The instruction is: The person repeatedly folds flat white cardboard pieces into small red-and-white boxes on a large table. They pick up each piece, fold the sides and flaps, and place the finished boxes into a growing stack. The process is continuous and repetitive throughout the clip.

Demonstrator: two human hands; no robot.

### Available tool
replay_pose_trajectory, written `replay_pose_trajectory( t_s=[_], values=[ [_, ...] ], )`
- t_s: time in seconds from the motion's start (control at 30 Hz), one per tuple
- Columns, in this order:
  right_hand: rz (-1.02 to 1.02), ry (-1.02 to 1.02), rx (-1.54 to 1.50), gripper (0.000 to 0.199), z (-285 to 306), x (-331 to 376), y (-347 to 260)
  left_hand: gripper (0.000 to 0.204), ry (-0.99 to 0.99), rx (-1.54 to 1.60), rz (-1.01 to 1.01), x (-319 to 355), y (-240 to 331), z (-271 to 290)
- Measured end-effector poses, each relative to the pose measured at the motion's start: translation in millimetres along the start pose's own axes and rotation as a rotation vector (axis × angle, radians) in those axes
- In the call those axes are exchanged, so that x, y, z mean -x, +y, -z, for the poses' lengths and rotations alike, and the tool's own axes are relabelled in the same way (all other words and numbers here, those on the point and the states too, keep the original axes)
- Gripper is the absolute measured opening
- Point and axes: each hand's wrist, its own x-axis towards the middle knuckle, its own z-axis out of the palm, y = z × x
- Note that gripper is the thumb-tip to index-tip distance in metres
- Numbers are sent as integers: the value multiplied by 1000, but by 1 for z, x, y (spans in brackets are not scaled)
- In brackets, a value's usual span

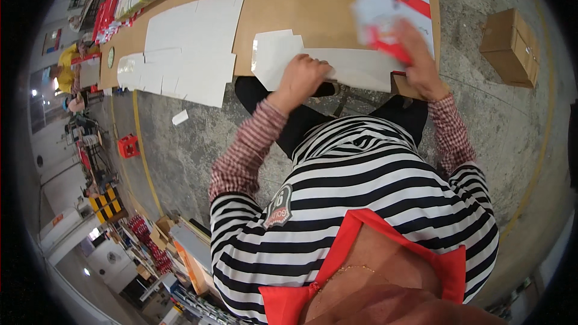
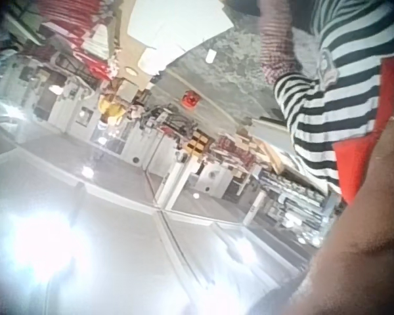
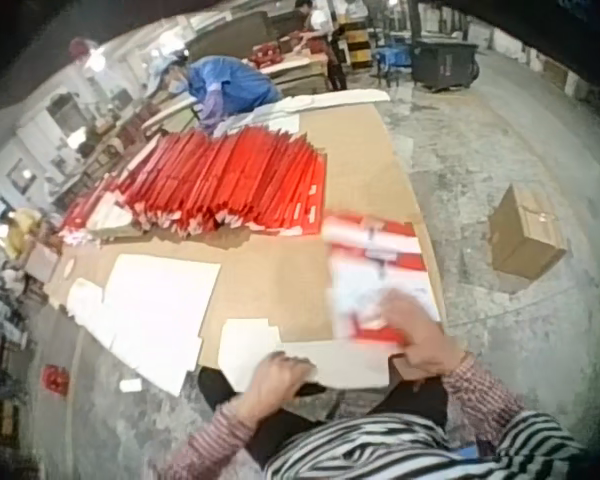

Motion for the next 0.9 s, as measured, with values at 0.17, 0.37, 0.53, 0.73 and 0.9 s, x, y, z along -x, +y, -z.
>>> replay_pose_trajectory(
  t_s=[0.17, 0.37, 0.53, 0.73, 0.9],
  values=[
    [-24, 14, 271, 68, -16, 9, 1, 28, -330, 493, 21, -50, -54, 34],
    [-101, -213, 444, 54, -39, 20, 0, 44, -162, 852, 454, -12, -79, 33],
    [-90, -361, -111, 45, -79, -32, -6, 27, 523, 183, 380, 36, -26, -37],
    [278, -388, -85, 55, -118, -52, -22, 73, 301, 129, 135, 65, 19, -34],
    [316, -426, -74, 61, -116, -51, -19, 91, 68, -20, 154, 87, 32, -37]
  ],
)
